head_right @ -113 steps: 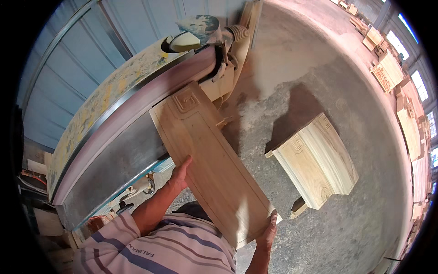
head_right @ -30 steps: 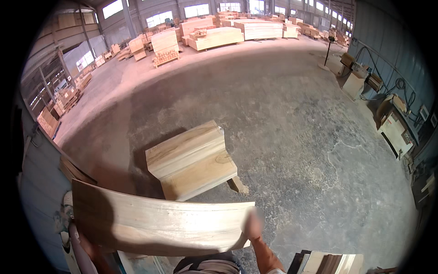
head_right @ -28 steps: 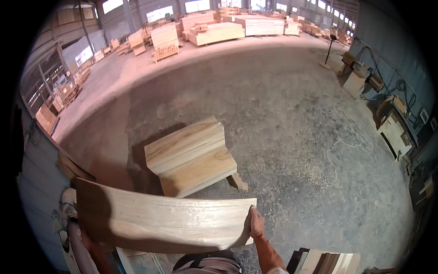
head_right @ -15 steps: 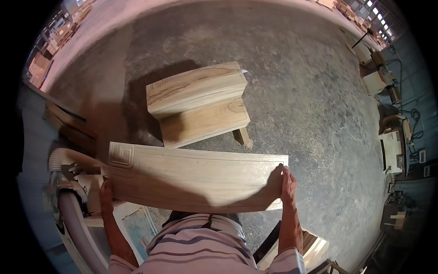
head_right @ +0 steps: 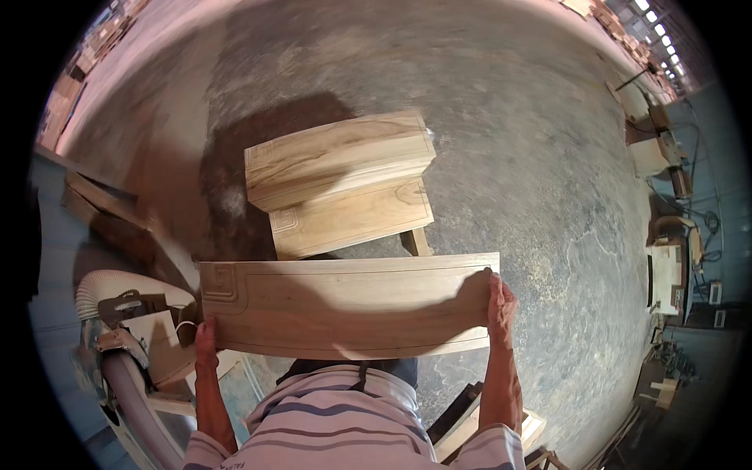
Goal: The person sands a curved wooden panel by hand-feeding it against a stationary belt sander in a workshop.
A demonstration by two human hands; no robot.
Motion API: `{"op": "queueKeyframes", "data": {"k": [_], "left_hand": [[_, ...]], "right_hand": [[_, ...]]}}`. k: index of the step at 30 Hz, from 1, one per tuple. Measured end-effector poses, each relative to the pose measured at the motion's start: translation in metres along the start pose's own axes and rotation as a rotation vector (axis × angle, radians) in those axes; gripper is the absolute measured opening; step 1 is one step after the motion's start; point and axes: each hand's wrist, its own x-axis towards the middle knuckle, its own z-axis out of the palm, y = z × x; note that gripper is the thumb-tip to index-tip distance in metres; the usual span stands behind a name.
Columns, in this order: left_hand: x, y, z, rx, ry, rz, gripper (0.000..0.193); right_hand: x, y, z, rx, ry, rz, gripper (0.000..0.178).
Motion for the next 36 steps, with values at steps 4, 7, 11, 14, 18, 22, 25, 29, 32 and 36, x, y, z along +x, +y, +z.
{"op": "queueKeyframes", "data": {"k": [4, 7, 11, 14, 18, 22, 25, 29, 32, 36], "left_hand": [[-0.014, 0.019, 0.034, -0.048, 0.093, 0.043, 0.036], [-0.016, 0.015, 0.048, -0.167, 0.077, -0.028, 0.04], [-0.024, 0.015, 0.085, -0.241, 0.163, -0.131, 0.043], [-0.025, 0.027, 0.122, -0.276, 0.2, -0.129, 0.042], [-0.006, 0.018, 0.161, -0.189, 0.234, -0.258, 0.041], [0.022, -0.004, 0.195, -0.232, 0.21, -0.299, 0.041], [0.058, -0.019, 0.216, -0.163, 0.204, -0.338, 0.045], [0.115, -0.047, 0.237, -0.125, 0.191, -0.359, 0.052], [0.153, -0.057, 0.254, -0.117, 0.183, -0.365, 0.053], [0.195, -0.063, 0.272, -0.087, 0.162, -0.345, 0.054]], "right_hand": [[0.046, -0.002, 0.009, 0.005, -0.101, -0.063, 0.048], [0.087, -0.017, 0.027, -0.244, -0.143, -0.01, 0.046], [0.152, 0.005, 0.047, -0.353, -0.204, 0.025, 0.048], [0.193, 0.028, 0.052, -0.276, -0.227, 0.063, 0.051], [0.245, 0.039, 0.065, -0.485, -0.207, 0.16, 0.051], [0.272, 0.05, 0.084, -0.474, -0.191, 0.179, 0.055], [0.285, 0.067, 0.099, -0.491, -0.167, 0.234, 0.057], [0.296, 0.098, 0.137, -0.53, -0.088, 0.193, 0.058], [0.314, 0.129, 0.159, -0.601, -0.087, 0.115, 0.059], [0.334, 0.158, 0.191, -0.48, -0.145, 0.159, 0.061]]}}
